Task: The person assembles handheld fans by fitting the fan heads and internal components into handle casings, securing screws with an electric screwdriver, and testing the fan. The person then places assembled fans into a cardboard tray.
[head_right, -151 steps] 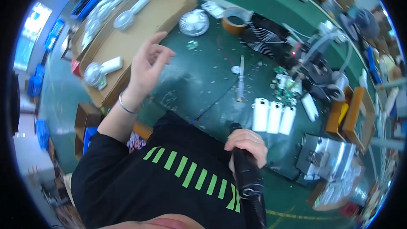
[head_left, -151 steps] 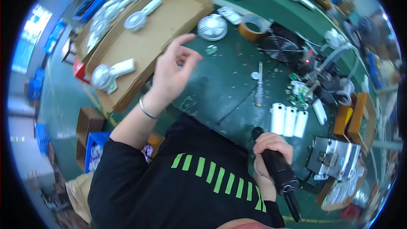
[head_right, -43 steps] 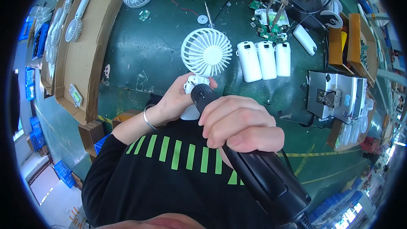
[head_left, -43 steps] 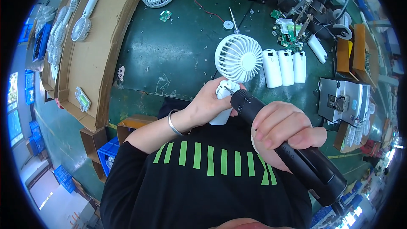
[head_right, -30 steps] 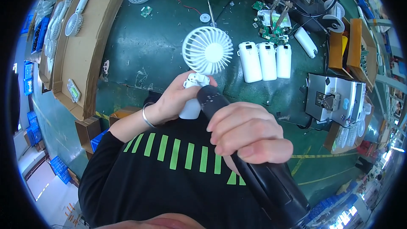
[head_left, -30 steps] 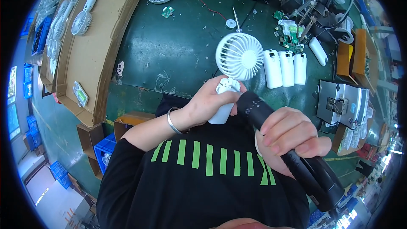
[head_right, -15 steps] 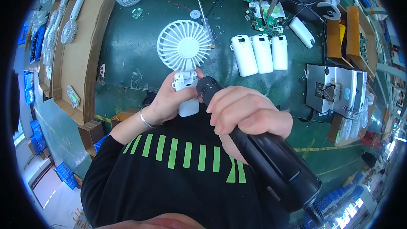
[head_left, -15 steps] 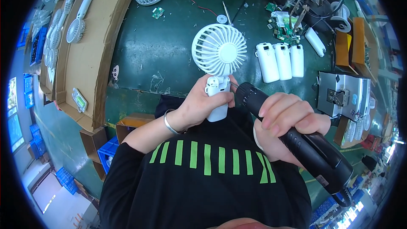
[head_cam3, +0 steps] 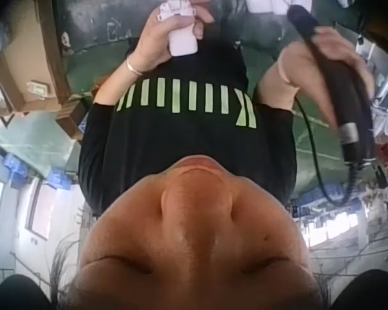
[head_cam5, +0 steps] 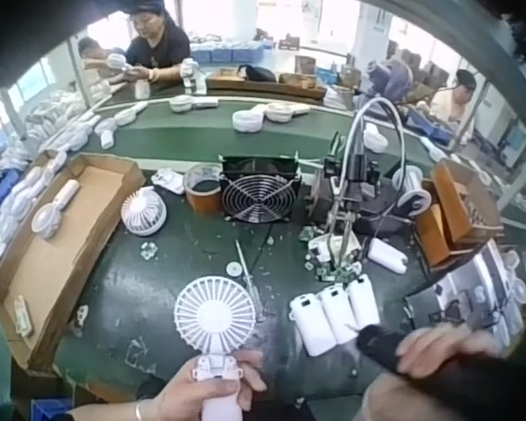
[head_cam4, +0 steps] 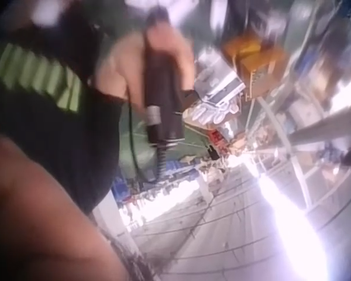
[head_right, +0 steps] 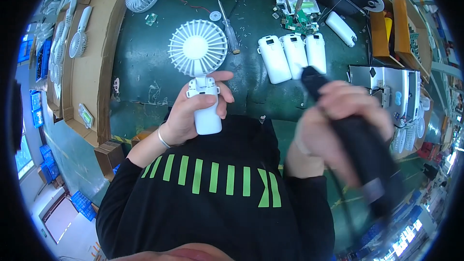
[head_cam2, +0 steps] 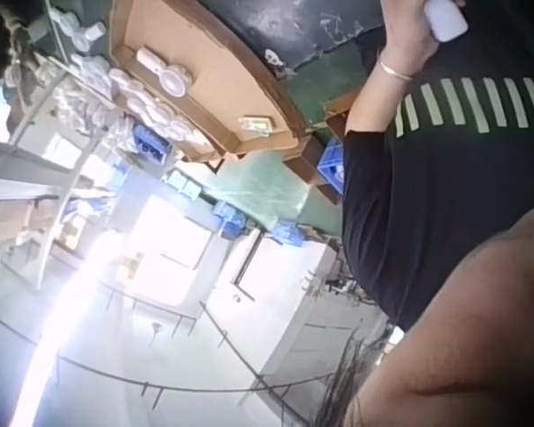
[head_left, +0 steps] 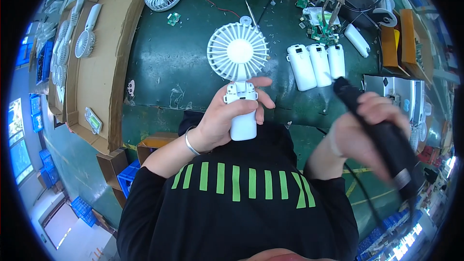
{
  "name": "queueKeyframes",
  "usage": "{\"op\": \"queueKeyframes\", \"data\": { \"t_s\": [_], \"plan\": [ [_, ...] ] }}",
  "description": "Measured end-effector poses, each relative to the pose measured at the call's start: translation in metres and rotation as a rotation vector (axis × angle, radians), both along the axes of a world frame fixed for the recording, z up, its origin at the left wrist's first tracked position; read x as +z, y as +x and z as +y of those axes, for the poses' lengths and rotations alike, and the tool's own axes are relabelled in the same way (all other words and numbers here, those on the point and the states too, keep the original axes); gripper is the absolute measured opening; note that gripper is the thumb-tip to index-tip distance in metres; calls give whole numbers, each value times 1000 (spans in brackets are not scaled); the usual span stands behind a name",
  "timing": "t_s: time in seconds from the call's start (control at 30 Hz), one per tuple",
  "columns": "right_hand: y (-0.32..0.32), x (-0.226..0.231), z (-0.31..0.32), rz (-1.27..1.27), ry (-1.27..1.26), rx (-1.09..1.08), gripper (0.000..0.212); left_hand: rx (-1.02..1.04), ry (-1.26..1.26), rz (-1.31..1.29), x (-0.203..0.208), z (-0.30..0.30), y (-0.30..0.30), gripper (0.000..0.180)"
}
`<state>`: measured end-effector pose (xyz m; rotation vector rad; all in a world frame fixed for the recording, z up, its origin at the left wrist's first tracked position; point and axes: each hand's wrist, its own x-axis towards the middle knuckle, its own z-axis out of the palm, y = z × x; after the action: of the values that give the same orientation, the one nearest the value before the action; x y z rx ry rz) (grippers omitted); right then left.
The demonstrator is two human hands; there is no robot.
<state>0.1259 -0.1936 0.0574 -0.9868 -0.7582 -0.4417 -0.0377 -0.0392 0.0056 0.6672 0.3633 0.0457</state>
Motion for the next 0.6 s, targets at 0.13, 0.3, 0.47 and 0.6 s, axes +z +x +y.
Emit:
{"op": "queueKeyframes", "data": {
  "t_s": [0.13, 0.3, 0.47, 0.6],
  "plan": [
    [61, -15, -52, 109, 28, -530, 86, -10, -78, -102, -1, 0, 4, 56],
    [35, -54, -62, 383, -49, -463, 30, 127, 13, -84, -11, -3, 5, 50],
    [1, -65, -84, 995, -115, -198, 46, 43, -96, -62, -13, 7, 0, 58],
    [-14, -61, -83, 1139, -320, 119, 47, 168, 34, -20, -11, -3, 7, 62]
  ]
}}
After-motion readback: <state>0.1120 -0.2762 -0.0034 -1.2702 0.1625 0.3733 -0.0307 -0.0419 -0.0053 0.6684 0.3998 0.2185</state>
